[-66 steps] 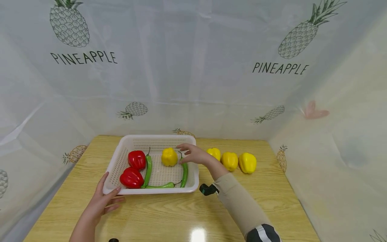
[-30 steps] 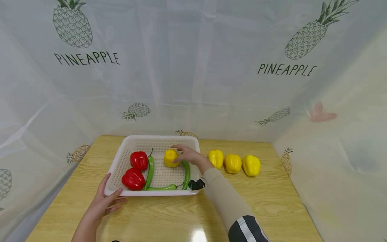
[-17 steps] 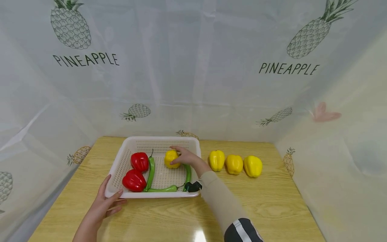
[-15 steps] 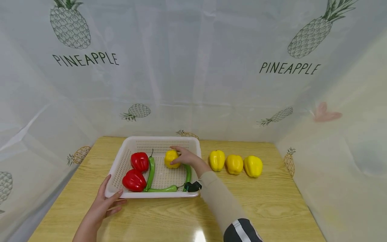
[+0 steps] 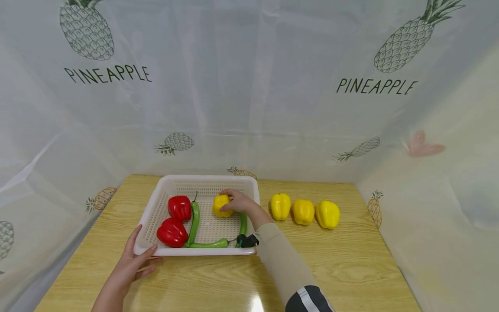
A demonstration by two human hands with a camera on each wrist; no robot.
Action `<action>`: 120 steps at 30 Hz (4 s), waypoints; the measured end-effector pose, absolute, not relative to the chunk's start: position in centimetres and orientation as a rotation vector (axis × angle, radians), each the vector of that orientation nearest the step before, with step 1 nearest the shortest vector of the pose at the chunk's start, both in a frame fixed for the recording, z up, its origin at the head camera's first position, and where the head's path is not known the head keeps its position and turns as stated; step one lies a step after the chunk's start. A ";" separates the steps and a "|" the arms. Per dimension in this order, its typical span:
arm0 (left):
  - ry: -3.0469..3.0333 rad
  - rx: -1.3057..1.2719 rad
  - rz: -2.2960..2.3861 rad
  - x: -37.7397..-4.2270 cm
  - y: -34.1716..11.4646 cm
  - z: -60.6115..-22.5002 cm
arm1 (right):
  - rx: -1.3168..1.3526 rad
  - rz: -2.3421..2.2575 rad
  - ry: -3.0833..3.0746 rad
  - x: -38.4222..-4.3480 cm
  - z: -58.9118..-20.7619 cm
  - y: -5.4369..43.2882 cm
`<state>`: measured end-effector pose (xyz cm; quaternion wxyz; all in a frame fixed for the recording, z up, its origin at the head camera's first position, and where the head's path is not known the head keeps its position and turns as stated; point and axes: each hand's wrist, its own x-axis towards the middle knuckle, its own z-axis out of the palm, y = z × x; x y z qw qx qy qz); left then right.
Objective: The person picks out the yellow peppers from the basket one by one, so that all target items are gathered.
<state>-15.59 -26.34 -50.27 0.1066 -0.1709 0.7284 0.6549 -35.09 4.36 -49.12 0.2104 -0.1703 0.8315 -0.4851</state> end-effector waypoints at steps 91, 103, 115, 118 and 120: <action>2.181 -0.475 1.935 -15.6 -26.3 -50.4 | -0.583 -1.507 2.396 -34.6 -48.5 4.7; 2.142 -0.476 1.943 -15.9 -26.0 -51.0 | -0.661 -1.717 2.450 -34.0 -46.6 6.6; 2.137 -0.477 1.939 -15.8 -26.6 -50.6 | -0.779 -1.668 2.481 -31.8 -44.5 9.7; 2.139 -0.480 1.940 -15.7 -26.6 -50.6 | -0.773 -1.655 2.476 -31.1 -43.9 10.6; 2.138 -0.466 1.945 -15.7 -26.6 -50.5 | -0.752 -1.634 2.468 -30.5 -43.5 11.3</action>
